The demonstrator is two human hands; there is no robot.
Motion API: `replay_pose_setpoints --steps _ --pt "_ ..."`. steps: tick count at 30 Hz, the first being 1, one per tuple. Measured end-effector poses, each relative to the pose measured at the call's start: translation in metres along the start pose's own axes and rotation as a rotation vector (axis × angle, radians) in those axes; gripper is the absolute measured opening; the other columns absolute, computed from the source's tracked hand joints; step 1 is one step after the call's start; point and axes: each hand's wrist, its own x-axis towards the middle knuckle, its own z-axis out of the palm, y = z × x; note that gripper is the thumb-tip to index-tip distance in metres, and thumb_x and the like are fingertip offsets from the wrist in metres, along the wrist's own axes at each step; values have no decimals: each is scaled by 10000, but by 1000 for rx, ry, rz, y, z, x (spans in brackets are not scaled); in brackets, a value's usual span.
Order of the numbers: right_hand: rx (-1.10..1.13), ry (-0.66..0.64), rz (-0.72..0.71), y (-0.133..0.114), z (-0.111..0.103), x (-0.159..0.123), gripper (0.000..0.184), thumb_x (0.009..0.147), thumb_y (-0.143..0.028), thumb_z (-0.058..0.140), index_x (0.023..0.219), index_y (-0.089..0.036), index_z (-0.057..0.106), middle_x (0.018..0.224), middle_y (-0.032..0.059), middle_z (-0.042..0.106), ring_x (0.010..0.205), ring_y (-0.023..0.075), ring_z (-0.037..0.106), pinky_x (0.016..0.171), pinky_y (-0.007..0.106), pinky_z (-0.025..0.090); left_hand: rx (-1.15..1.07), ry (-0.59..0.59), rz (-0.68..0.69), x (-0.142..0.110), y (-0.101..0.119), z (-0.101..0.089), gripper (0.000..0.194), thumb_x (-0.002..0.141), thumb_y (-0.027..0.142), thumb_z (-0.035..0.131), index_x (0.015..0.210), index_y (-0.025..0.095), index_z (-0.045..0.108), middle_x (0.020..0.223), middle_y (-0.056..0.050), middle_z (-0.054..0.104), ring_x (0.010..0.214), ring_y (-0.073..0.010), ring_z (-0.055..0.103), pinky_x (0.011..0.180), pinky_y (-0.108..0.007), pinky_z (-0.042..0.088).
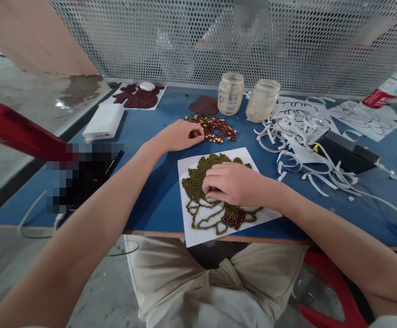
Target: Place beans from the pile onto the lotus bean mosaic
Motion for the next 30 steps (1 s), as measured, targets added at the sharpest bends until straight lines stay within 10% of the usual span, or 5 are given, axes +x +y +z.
replay_pose_setpoints --steps 10,30 --pt "221 30 281 -7 1 1 65 999 -208 716 963 -251 683 914 22 693 852 216 613 780 350 457 13 -12 -2 1 0 0 262 1023 315 622 1129 211 838 1020 -58 852 827 -205 692 823 -349 493" --pt "214 73 353 -1 8 6 128 956 -270 831 906 -252 714 874 12 683 858 215 611 796 357 431 14 6 -7 2 -2 1 237 1020 335 635 1088 218 829 952 -55 839 796 -198 689 791 -345 496"
